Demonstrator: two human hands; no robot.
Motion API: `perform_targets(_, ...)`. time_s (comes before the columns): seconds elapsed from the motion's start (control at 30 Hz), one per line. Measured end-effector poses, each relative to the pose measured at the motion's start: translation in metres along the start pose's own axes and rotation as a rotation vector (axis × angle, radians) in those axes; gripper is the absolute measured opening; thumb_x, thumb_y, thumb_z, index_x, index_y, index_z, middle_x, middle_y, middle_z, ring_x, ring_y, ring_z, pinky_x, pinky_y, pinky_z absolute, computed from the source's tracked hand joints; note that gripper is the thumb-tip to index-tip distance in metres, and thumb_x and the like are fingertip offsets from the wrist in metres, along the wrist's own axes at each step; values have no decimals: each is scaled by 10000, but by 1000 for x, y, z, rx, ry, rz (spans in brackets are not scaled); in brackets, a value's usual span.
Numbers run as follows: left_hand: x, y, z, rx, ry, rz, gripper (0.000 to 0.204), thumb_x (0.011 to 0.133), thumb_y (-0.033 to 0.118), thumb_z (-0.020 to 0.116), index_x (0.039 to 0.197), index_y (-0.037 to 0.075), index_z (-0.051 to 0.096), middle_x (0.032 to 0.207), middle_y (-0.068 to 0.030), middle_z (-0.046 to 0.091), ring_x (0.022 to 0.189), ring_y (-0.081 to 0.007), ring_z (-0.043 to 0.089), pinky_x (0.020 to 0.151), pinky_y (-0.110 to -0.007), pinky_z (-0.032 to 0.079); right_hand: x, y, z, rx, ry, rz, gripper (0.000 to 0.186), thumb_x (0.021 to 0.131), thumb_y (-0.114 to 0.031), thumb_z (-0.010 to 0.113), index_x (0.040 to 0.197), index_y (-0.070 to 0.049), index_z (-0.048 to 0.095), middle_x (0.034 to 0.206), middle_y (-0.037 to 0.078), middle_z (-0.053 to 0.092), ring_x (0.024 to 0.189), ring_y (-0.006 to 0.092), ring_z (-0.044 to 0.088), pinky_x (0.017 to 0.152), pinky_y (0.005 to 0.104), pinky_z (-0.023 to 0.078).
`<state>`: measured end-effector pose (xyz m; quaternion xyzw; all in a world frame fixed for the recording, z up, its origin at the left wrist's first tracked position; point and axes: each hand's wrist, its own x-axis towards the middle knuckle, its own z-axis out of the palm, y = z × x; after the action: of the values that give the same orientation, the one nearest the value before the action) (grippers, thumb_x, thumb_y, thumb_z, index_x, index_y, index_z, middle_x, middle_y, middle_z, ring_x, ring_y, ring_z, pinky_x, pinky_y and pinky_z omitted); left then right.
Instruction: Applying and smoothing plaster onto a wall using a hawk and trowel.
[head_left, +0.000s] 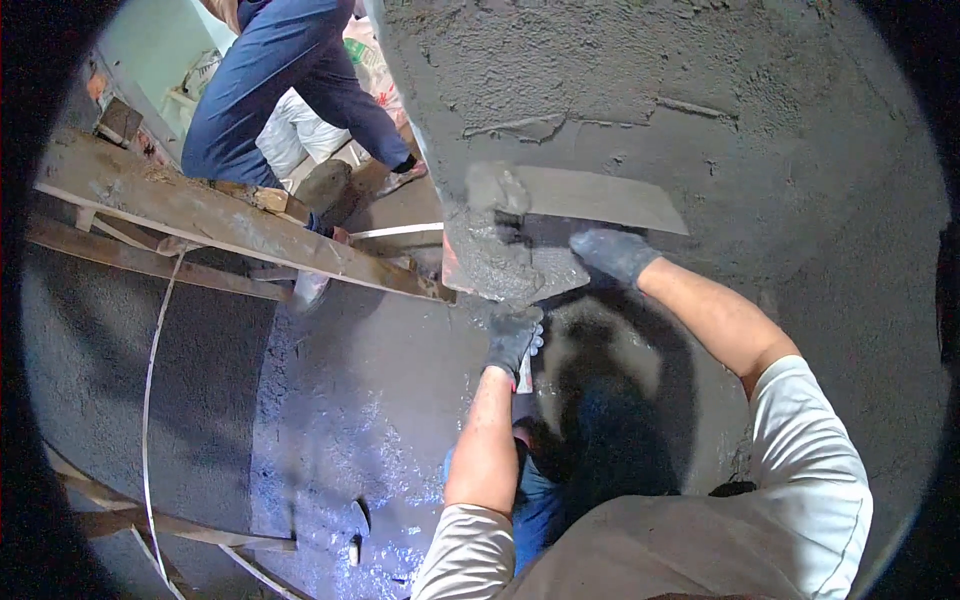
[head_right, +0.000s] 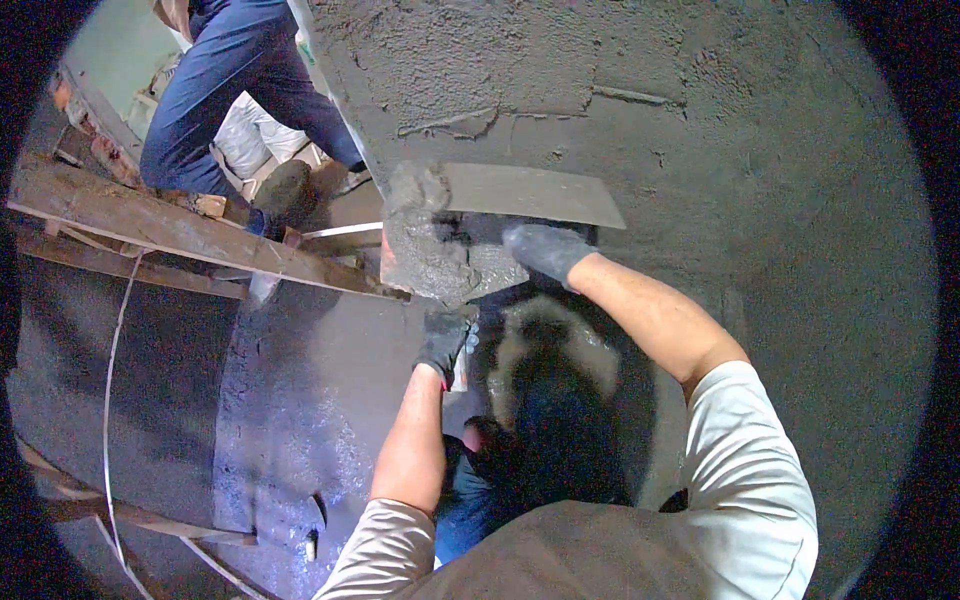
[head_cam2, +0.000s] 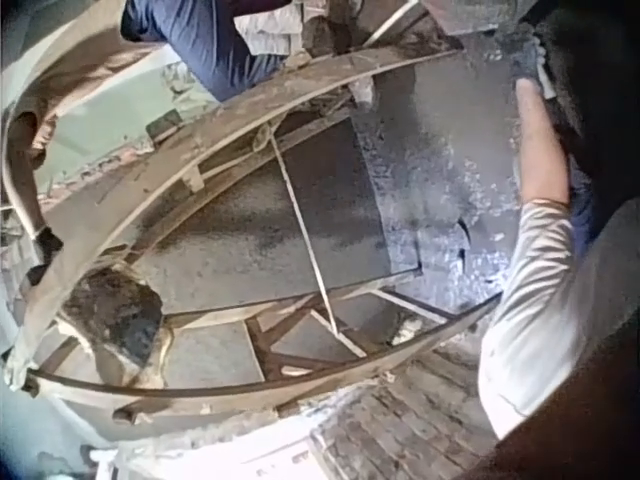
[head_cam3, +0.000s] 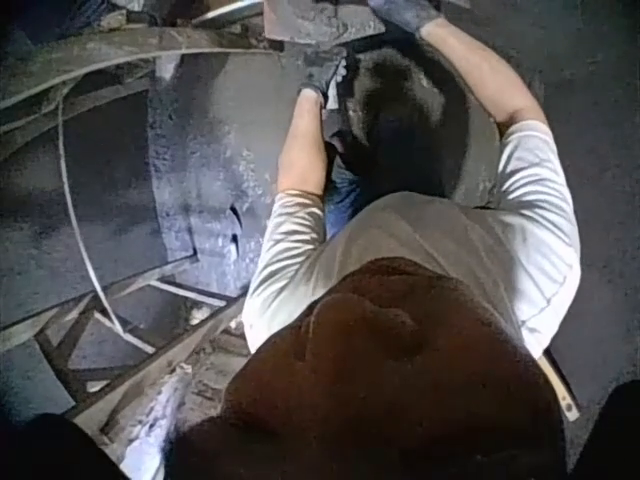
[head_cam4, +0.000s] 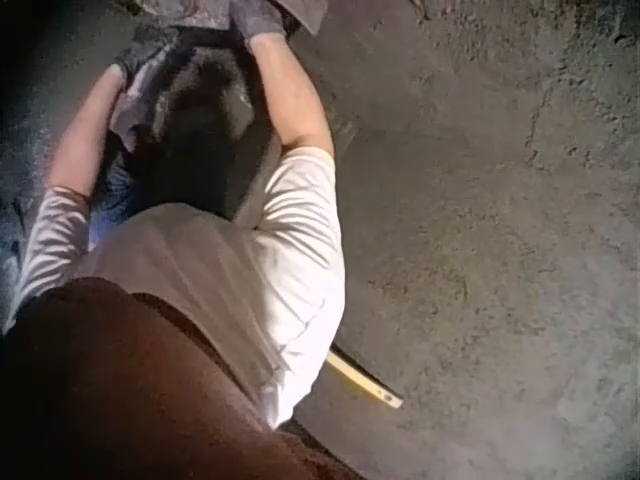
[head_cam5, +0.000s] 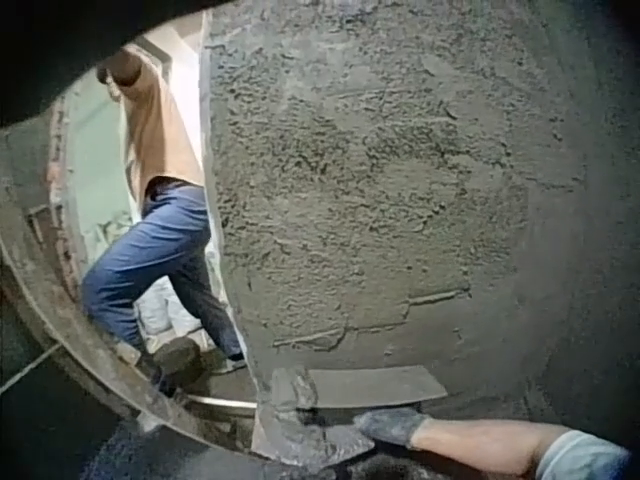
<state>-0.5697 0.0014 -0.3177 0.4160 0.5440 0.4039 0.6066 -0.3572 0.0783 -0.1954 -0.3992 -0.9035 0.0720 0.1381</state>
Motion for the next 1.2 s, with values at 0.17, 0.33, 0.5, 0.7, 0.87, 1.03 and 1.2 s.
perform_targets(0.17,12,6,10,-86,-67,37,114,792,143,614,724,74,555,537,-36,515,375,-156,478,320,-280,352,69,-24,-15,-1070,-40,-338,225,751,-192,513,828,-40,660,831,154,655,738,277,651,640,416,507)
perform_targets(0.33,17,17,18,-43,18,194,96,781,97,606,703,79,554,551,-49,542,390,-156,490,332,-289,362,132,-2,-96,-816,-29,-646,125,589,-193,586,573,-78,629,554,106,590,494,230,562,451,338,437)
perform_targets(0.5,26,0,-7,150,24,313,66,759,103,623,716,75,582,563,-20,559,438,-156,520,376,-300,400,155,-53,-175,188,-311,-96,77,648,-111,565,601,-77,615,506,52,548,505,144,559,450,297,433)
perform_targets(0.7,20,20,4,416,78,215,220,797,301,504,851,130,631,774,-53,646,737,-196,582,691,-361,440,147,-42,-244,-31,-105,-440,92,754,-84,457,694,-71,525,590,-27,503,542,54,482,497,221,446)
perform_targets(0.87,39,5,-5,1235,-25,647,215,807,296,499,809,122,626,814,-74,645,773,-226,596,702,-366,449,147,-67,-229,-928,-138,-288,139,760,-161,552,863,-114,632,799,69,627,774,225,615,714,337,504)
perform_targets(1.03,47,-15,-7,999,16,488,218,796,278,491,814,137,657,917,-93,651,883,-247,602,771,-372,446,123,-80,-97,-457,-40,90,459,840,-131,345,1156,198,401,748,270,611,667,321,646,575,442,493)
perform_targets(1.2,54,8,20,1283,-82,727,288,829,324,462,874,125,666,941,-94,657,890,-266,598,801,-384,432,121,-46,-117,-493,84,151,351,811,-136,377,983,134,519,784,246,633,710,340,652,618,445,509)
